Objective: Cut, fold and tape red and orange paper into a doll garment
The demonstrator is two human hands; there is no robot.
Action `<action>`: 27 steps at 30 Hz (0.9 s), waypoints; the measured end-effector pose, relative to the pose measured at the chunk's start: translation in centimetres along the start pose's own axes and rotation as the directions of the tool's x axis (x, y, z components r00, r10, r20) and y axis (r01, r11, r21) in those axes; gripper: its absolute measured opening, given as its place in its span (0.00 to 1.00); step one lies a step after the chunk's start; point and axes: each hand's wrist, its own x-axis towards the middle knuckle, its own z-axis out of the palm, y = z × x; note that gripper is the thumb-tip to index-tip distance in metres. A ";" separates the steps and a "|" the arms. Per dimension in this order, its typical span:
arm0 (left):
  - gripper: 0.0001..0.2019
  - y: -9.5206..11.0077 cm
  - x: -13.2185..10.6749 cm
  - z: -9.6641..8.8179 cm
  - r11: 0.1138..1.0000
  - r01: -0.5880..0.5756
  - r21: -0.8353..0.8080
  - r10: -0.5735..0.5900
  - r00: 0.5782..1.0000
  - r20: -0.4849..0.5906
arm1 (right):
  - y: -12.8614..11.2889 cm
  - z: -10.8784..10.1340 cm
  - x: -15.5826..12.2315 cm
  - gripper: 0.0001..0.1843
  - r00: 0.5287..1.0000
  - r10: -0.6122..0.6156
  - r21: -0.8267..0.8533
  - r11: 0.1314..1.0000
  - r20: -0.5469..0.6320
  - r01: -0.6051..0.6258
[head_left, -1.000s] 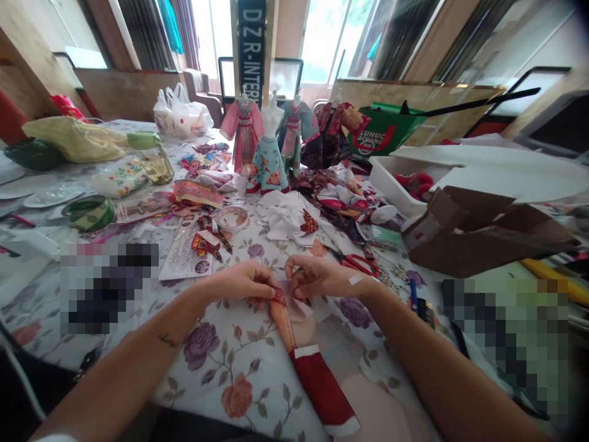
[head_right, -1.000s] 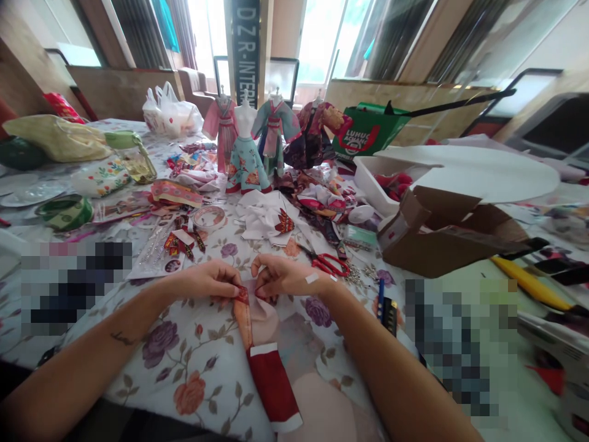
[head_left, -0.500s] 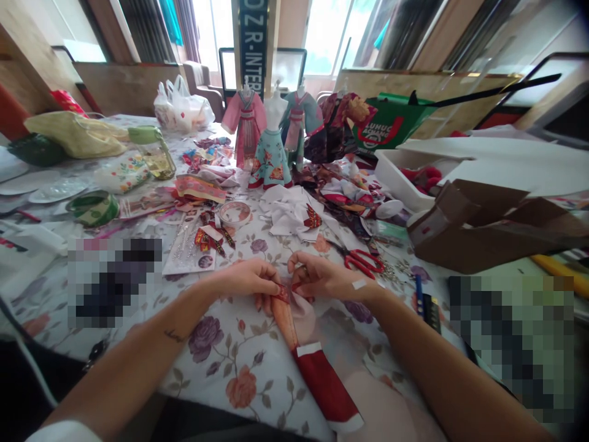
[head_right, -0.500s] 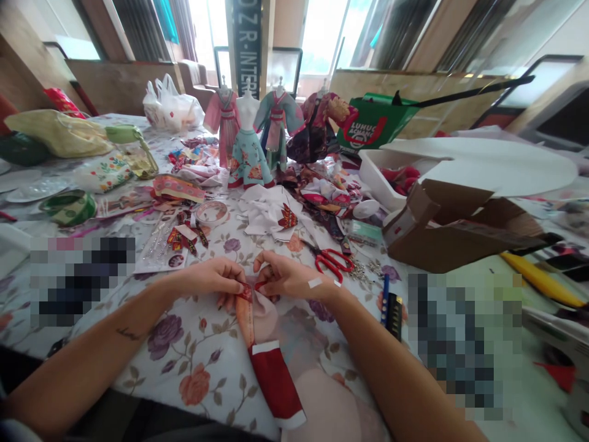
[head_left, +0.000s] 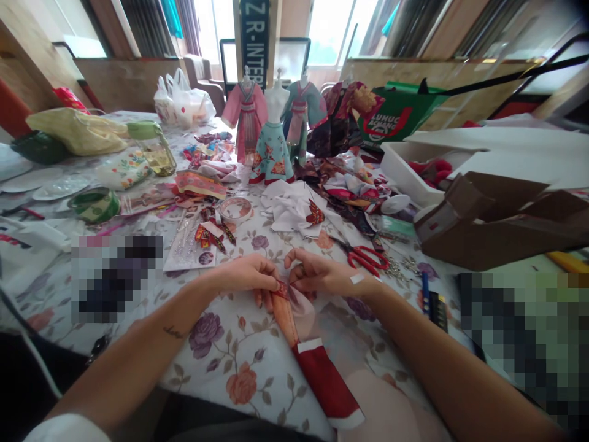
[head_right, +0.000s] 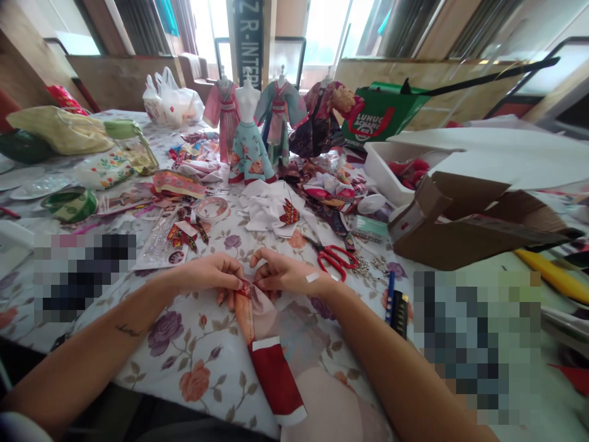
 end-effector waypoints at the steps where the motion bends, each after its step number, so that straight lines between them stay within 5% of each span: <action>1: 0.08 0.0 0.0 0.0 1.000 0.001 -0.001 -0.001 1.000 -0.003 | 0.0 0.1 0.1 0.20 1.000 0.005 0.013 1.000 -0.012 -0.005; 7: 0.07 0.5 -0.2 0.1 0.999 0.033 0.014 -0.033 0.999 0.003 | 0.3 0.3 0.3 0.27 0.996 0.037 0.041 0.999 -0.077 -0.034; 27: 0.04 0.4 0.0 -0.2 0.996 0.042 0.075 -0.045 0.998 0.044 | 0.2 1.1 0.6 0.26 0.991 0.023 0.073 0.997 -0.129 -0.014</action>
